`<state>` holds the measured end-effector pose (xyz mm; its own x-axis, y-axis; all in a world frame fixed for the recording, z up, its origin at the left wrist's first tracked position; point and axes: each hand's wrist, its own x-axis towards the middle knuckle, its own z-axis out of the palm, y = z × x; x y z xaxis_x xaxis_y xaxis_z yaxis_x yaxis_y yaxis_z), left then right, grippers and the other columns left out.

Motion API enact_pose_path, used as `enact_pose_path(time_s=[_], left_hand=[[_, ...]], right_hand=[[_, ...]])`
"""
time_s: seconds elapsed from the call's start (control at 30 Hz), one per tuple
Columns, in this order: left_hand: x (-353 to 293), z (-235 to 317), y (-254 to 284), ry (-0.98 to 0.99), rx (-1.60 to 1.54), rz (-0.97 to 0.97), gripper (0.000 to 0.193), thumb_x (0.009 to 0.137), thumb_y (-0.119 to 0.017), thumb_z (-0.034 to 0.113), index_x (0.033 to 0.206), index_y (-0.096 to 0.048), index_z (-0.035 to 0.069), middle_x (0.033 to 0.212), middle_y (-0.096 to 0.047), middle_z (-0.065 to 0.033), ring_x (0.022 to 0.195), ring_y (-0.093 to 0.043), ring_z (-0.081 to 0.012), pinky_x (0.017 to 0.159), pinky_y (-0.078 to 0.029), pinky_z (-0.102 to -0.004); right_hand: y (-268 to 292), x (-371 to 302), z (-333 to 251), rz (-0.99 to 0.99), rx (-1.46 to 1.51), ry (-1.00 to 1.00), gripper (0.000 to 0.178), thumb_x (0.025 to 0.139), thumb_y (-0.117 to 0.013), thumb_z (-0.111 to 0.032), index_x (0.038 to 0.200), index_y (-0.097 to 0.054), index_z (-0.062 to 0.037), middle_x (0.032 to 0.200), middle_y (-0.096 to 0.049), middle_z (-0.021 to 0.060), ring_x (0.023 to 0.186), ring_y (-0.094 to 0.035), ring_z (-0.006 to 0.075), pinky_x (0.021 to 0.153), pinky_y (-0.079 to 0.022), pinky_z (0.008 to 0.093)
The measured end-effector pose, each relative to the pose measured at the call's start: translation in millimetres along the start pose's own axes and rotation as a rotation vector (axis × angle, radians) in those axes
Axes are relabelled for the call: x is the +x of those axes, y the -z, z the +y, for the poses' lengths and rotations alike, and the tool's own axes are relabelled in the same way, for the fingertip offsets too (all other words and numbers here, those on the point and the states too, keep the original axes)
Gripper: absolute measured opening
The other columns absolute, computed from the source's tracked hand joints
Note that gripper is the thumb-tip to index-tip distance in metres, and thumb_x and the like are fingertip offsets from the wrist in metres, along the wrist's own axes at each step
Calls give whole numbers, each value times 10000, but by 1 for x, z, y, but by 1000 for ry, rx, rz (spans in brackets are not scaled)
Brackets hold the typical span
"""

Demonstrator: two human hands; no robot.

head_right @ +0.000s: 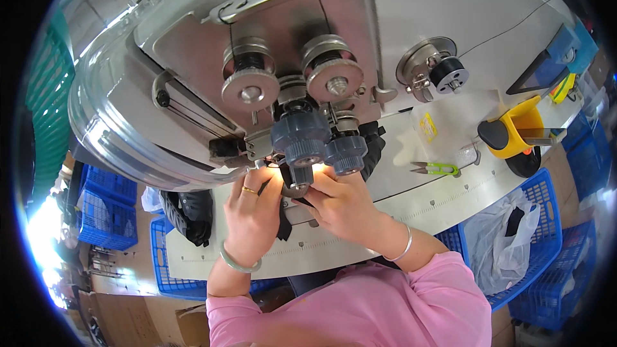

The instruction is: Stitching shoe upper components using a sewing machine and trimming threads.

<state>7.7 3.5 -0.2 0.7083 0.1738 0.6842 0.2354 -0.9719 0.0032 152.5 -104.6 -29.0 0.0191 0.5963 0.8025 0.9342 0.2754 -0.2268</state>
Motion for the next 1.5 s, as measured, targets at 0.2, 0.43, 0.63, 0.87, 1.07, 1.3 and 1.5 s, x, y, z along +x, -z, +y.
enact_pose_path(time_s=[0.2,0.43,0.63,0.87,1.07,1.3,1.5], left_hand=[[7,5,10,-5,72,-96,309,703,-603,-42,1000,-620,40,1033,-548,-95,865,-562,-291,734,-484,-398],[6,2,12,15,17,-120,318,711,-597,-47,1012,-625,51,1042,-553,-102,869,-566,-305,751,-477,-408],[6,-3,11,31,-21,-160,316,709,-609,-51,1010,-635,41,1052,-561,-106,889,-582,-316,742,-492,-398],[9,-5,9,-19,-25,-134,322,685,-616,-49,996,-644,29,1036,-572,-99,888,-592,-308,734,-500,-399],[10,-6,11,-22,-4,-141,353,677,-617,-49,1018,-650,35,1029,-587,-85,893,-608,-295,721,-517,-372],[13,-9,13,-61,-77,-31,247,642,-649,-16,886,-642,16,902,-615,-73,806,-630,-256,632,-533,-331],[12,-16,-5,127,-259,184,157,701,-727,2,837,-654,31,811,-647,-61,649,-605,-257,556,-489,-331]], right_hand=[[1,3,-2,-6,12,3,216,709,-758,-134,898,-686,-56,979,-541,10,796,-545,190,626,-403,355],[-2,-1,-6,-12,-28,-28,212,701,-756,-121,890,-686,-56,984,-546,9,859,-541,204,693,-408,384],[0,3,-8,-8,-129,-37,192,735,-781,-194,909,-724,-134,877,-587,-1,563,-520,146,473,-341,326],[-1,0,-6,5,-142,-30,230,726,-790,-193,941,-719,-154,823,-576,-28,534,-489,120,453,-272,301],[-5,-2,-8,-2,-143,-39,245,714,-793,-158,944,-711,-137,847,-595,-26,555,-516,118,435,-314,300],[-12,-4,-9,-17,-74,-92,207,736,-750,-155,917,-682,-81,961,-575,-15,835,-511,214,784,-378,411],[-7,11,-3,-33,33,-99,253,736,-755,-140,971,-709,-57,922,-592,-11,762,-555,208,711,-409,374]])
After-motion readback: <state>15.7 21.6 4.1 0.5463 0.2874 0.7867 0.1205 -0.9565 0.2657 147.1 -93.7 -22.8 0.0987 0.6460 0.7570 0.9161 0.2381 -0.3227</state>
